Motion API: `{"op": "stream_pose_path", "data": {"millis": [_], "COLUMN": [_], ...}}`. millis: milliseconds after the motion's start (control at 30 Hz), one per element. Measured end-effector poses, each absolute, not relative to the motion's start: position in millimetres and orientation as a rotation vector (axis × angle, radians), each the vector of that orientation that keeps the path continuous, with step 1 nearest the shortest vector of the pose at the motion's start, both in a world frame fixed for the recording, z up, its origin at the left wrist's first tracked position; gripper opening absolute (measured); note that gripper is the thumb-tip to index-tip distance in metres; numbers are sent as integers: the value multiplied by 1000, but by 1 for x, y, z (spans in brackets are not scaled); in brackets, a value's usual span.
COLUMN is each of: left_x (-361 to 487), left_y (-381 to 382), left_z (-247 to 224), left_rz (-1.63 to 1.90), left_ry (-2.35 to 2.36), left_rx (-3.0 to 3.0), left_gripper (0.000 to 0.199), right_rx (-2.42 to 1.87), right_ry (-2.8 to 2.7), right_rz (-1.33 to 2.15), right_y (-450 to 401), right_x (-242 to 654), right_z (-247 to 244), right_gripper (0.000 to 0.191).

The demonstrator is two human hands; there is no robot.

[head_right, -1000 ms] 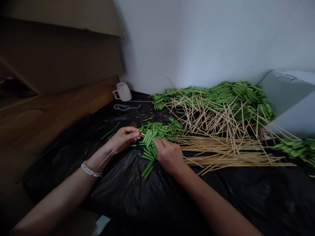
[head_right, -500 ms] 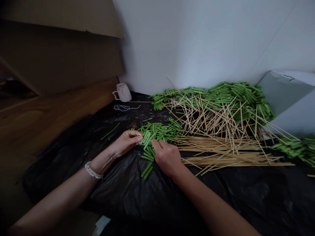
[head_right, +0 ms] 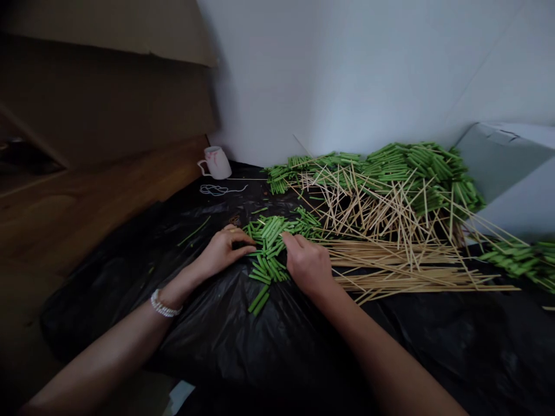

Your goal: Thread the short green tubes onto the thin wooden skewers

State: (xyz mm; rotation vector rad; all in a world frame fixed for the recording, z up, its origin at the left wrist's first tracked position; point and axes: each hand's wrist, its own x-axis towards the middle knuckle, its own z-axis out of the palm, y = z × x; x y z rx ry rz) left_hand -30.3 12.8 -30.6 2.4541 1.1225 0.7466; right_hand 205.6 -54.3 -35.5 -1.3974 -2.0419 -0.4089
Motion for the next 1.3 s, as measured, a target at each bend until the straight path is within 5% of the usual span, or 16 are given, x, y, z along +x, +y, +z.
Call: {"op": "stream_pose_path", "data": {"millis": [500, 967, 1300], "left_x": [-27, -24, -22], "left_y": [9, 10, 11], "left_z": [-28, -24, -26], "left_rz": [626, 1043, 1073], "left_ry": [947, 901, 858], "left_rx": [2513, 1201, 1094], "left_gripper": [11, 30, 27], "right_rx": [-1416, -1379, -1338], "right_ry": [-2092, -2178, -2176], "right_rz": [-412, -430, -446], "right_y": [-57, -59, -62], "right_x": [202, 196, 193], "right_z": [-35, -38, -40], "right_gripper": [33, 34, 32]}}
